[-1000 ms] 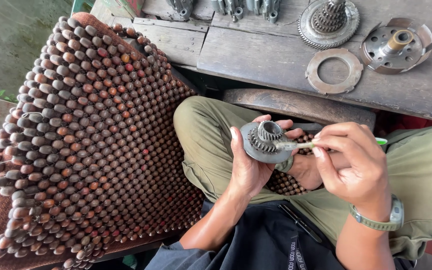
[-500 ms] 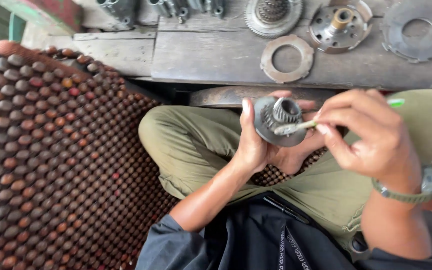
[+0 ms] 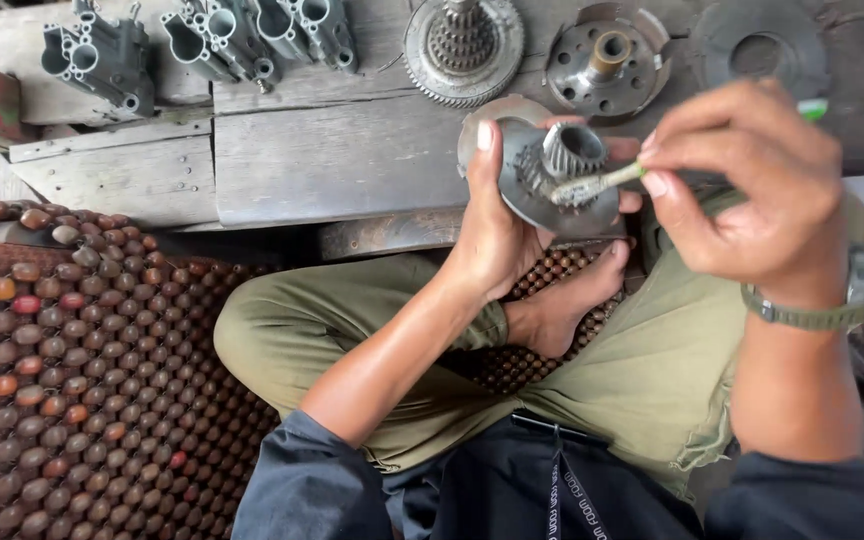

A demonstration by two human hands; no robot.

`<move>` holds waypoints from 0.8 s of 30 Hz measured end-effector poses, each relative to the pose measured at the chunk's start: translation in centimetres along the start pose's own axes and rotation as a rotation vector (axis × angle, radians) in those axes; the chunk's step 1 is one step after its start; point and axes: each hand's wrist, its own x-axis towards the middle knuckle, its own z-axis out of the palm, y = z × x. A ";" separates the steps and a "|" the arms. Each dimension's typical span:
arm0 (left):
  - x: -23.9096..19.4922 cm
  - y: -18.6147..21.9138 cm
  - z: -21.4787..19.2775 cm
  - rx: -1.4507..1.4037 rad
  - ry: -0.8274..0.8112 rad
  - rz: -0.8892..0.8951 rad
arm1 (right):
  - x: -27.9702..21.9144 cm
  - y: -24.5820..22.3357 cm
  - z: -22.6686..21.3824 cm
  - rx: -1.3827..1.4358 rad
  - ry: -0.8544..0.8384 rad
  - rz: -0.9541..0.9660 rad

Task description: Cleaning a motorcycle clutch hub component using a toothbrush to remove dirt and debris.

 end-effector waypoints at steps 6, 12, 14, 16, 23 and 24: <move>-1.7 -0.7 -1.8 -0.170 0.090 -0.084 | -1.5 -0.7 1.3 -0.021 0.063 0.114; -1.2 0.0 -1.8 -0.170 0.179 -0.087 | -0.5 -0.9 2.2 0.004 -0.012 0.081; -1.2 -0.6 -2.7 -0.209 0.167 -0.099 | -0.5 -0.7 2.5 -0.044 -0.009 0.116; -1.2 -1.0 -3.1 -0.246 0.154 -0.113 | -0.6 -0.5 2.7 -0.092 -0.003 0.152; -1.5 -0.7 -2.4 -0.229 0.239 -0.165 | -0.2 -1.2 3.1 -0.088 -0.004 0.145; -1.5 -0.7 -2.5 -0.269 0.213 -0.151 | -0.3 -1.1 3.1 -0.105 0.024 0.146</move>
